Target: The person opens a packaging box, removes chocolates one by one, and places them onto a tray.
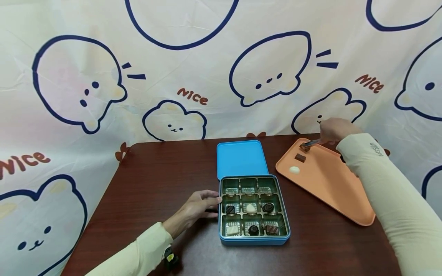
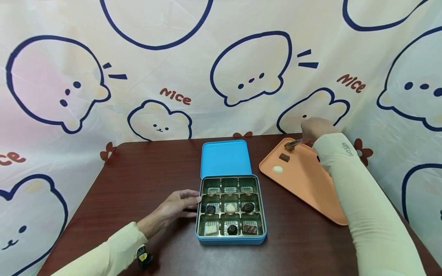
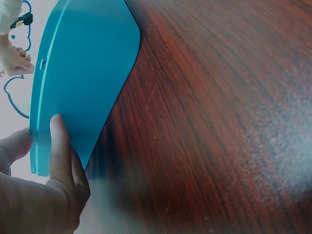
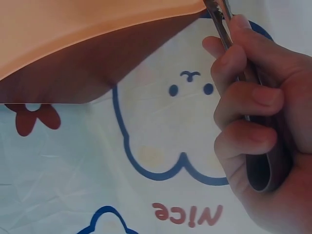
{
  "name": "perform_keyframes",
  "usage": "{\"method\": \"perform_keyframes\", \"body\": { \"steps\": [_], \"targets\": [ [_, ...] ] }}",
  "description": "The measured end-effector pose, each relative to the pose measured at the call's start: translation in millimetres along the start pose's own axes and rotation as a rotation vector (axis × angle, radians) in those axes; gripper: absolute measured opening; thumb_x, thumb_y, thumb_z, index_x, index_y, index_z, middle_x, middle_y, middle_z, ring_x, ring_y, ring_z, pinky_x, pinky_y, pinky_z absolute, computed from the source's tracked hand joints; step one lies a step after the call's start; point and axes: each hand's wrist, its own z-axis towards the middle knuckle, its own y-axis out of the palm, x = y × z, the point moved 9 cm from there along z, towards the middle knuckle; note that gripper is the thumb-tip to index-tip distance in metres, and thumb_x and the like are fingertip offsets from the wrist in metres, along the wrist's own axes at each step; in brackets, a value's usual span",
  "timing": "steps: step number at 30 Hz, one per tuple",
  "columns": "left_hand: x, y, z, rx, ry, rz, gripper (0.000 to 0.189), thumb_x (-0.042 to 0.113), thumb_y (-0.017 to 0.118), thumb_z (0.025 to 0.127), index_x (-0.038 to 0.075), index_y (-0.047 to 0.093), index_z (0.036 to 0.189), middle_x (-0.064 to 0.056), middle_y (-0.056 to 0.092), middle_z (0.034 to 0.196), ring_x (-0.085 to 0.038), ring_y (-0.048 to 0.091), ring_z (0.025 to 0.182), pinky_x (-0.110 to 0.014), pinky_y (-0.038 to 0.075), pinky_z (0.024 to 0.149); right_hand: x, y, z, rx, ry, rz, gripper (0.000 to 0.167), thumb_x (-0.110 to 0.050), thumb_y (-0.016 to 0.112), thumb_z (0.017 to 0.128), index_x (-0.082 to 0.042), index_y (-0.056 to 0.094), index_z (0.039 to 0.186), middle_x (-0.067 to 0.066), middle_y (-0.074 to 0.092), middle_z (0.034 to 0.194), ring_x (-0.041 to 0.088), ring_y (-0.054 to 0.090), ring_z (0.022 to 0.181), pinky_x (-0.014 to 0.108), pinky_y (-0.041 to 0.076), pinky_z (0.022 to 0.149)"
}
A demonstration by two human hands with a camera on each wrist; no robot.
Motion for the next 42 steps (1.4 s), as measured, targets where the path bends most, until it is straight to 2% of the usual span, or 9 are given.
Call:
{"method": "perform_keyframes", "body": {
  "steps": [6,10,14,20,22,26,29,35,42],
  "targets": [
    [1.8,0.1,0.1,-0.005,0.004,-0.002,0.043,0.014,0.069,0.095,-0.006,0.055,0.13,-0.021,0.065,0.117,-0.024,0.068,0.096,-0.04,0.063,0.078,4.8,4.2,-4.0,-0.006,-0.002,0.015,0.012,-0.015,0.07,0.092,-0.006,0.067,0.085,0.01,0.063,0.083,0.026,0.058,0.073,0.033,0.048,0.057],
    [2.7,0.8,-1.4,-0.006,0.011,0.0,0.043,0.014,0.068,0.095,-0.006,0.055,0.13,-0.022,0.064,0.119,-0.025,0.068,0.097,-0.041,0.062,0.078,8.4,6.0,-1.7,-0.001,-0.005,0.028,0.012,-0.015,0.069,0.092,-0.006,0.066,0.085,0.01,0.062,0.083,0.026,0.057,0.072,0.033,0.046,0.056],
    [2.0,0.9,-2.0,-0.005,0.013,0.0,0.043,0.014,0.068,0.095,-0.007,0.054,0.131,-0.023,0.063,0.12,-0.025,0.068,0.097,-0.041,0.062,0.078,11.6,9.4,1.7,-0.023,0.004,0.046,0.019,-0.018,0.07,0.093,-0.009,0.063,0.077,0.006,0.058,0.073,0.022,0.054,0.065,0.031,0.043,0.053],
    [0.2,0.3,0.3,-0.014,0.016,-0.002,0.045,0.014,0.068,0.095,-0.007,0.053,0.131,-0.022,0.064,0.119,-0.025,0.068,0.098,-0.04,0.062,0.079,13.7,13.8,4.8,-0.048,-0.006,0.063,0.035,-0.018,0.068,0.094,-0.016,0.051,0.063,-0.001,0.047,0.059,0.015,0.043,0.052,0.028,0.037,0.05],
    [-0.4,-0.1,0.9,-0.017,0.016,0.001,0.045,0.014,0.068,0.095,-0.007,0.053,0.132,-0.021,0.064,0.119,-0.025,0.068,0.097,-0.04,0.062,0.079,13.2,13.2,4.6,-0.049,-0.013,0.055,0.034,-0.018,0.068,0.094,-0.015,0.054,0.063,-0.001,0.048,0.059,0.015,0.042,0.052,0.028,0.037,0.05],
    [-0.9,-0.4,1.3,-0.015,0.013,0.001,0.045,0.015,0.069,0.095,-0.007,0.054,0.132,-0.02,0.065,0.118,-0.023,0.068,0.095,-0.039,0.062,0.079,8.8,4.5,0.8,-0.038,-0.016,0.026,0.021,-0.018,0.07,0.093,-0.008,0.067,0.075,0.005,0.06,0.071,0.021,0.055,0.064,0.03,0.044,0.054],
    [-0.7,-0.3,0.9,-0.014,0.011,-0.001,0.046,0.015,0.069,0.095,-0.006,0.054,0.132,-0.02,0.065,0.117,-0.023,0.068,0.095,-0.039,0.062,0.079,-2.5,-9.3,-4.1,-0.007,-0.049,-0.024,0.016,-0.018,0.071,0.093,-0.005,0.073,0.085,0.009,0.067,0.08,0.025,0.059,0.073,0.032,0.049,0.058],
    [0.4,0.7,-0.8,-0.011,0.009,-0.005,0.044,0.014,0.069,0.095,-0.007,0.054,0.131,-0.021,0.065,0.118,-0.024,0.068,0.096,-0.04,0.062,0.078,-46.0,-36.1,-23.8,0.058,-0.204,-0.124,0.016,-0.019,0.072,0.092,-0.003,0.074,0.094,0.007,0.066,0.079,0.024,0.058,0.073,0.032,0.048,0.06],
    [0.9,0.9,-1.9,0.005,0.006,-0.008,0.043,0.013,0.069,0.094,-0.006,0.055,0.13,-0.021,0.066,0.118,-0.026,0.068,0.098,-0.041,0.063,0.077,-102.5,-35.0,-47.6,0.045,-0.311,-0.27,0.02,-0.026,0.074,0.091,-0.007,0.075,0.098,0.0,0.067,0.078,0.017,0.06,0.07,0.032,0.052,0.062]
  ]
}}
